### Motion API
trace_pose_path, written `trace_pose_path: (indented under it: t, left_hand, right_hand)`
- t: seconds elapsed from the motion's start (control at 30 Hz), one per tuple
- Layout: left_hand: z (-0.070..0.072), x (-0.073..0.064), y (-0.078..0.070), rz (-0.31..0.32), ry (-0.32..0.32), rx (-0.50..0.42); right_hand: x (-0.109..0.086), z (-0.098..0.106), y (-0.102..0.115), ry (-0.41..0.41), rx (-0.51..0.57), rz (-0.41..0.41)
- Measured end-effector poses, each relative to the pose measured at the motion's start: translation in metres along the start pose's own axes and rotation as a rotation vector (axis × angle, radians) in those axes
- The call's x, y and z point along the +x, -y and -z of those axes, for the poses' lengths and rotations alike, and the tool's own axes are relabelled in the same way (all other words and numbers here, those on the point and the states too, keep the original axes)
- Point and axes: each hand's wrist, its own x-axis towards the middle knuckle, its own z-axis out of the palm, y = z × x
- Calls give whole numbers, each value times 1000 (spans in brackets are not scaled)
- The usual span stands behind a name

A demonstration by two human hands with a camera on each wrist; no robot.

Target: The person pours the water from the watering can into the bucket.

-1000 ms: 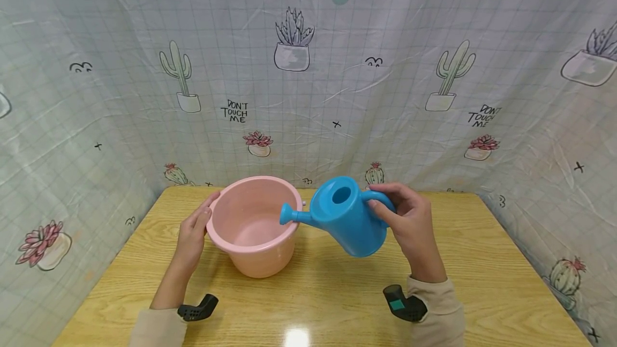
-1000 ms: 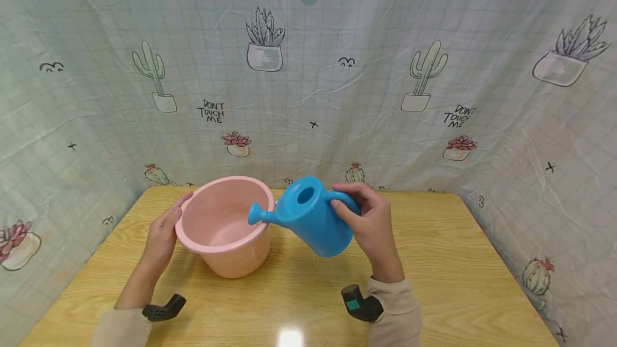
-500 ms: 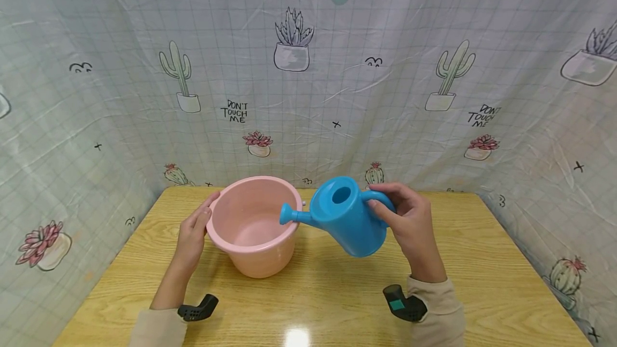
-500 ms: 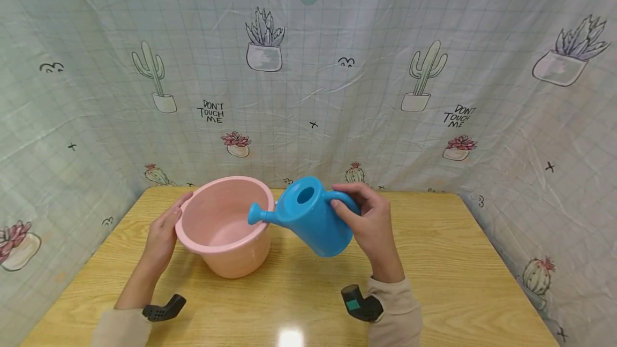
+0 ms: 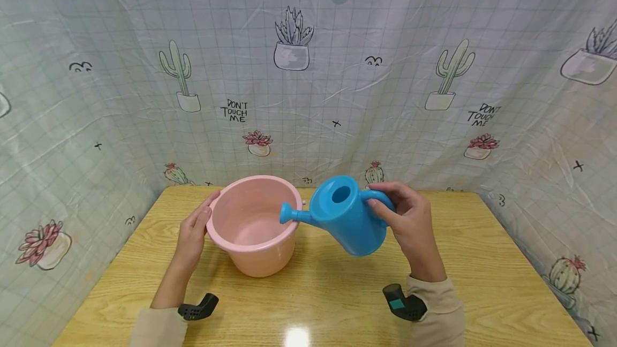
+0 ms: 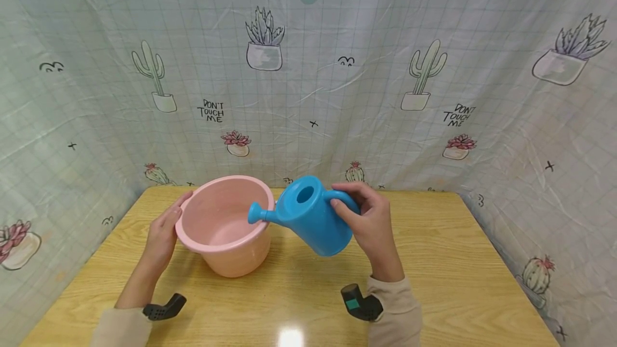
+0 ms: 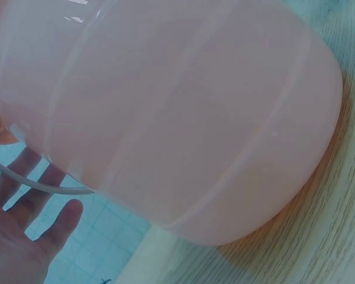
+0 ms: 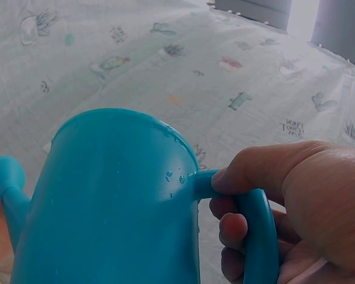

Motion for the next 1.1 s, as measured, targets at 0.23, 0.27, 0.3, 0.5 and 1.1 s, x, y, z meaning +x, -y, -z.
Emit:
trace_pose_path:
  t: [0.23,0.27,0.3,0.5,1.1]
  left_hand:
    - [0,1,0,-2,-2,-15]
    - [0,1,0,-1,-3,-16]
    - [-1,1,0,0,-5,-18]
    - [0,1,0,6,-5,-11]
    - [0,0,-2,3,6,-11]
  right_hand:
    - [1,0,0,1,5,3]
    - [1,0,0,0,3,3]
    - [1,0,0,0,3,3]
    - [1,1,0,4,11,3]
    - [0,1,-1,-3,19,-1]
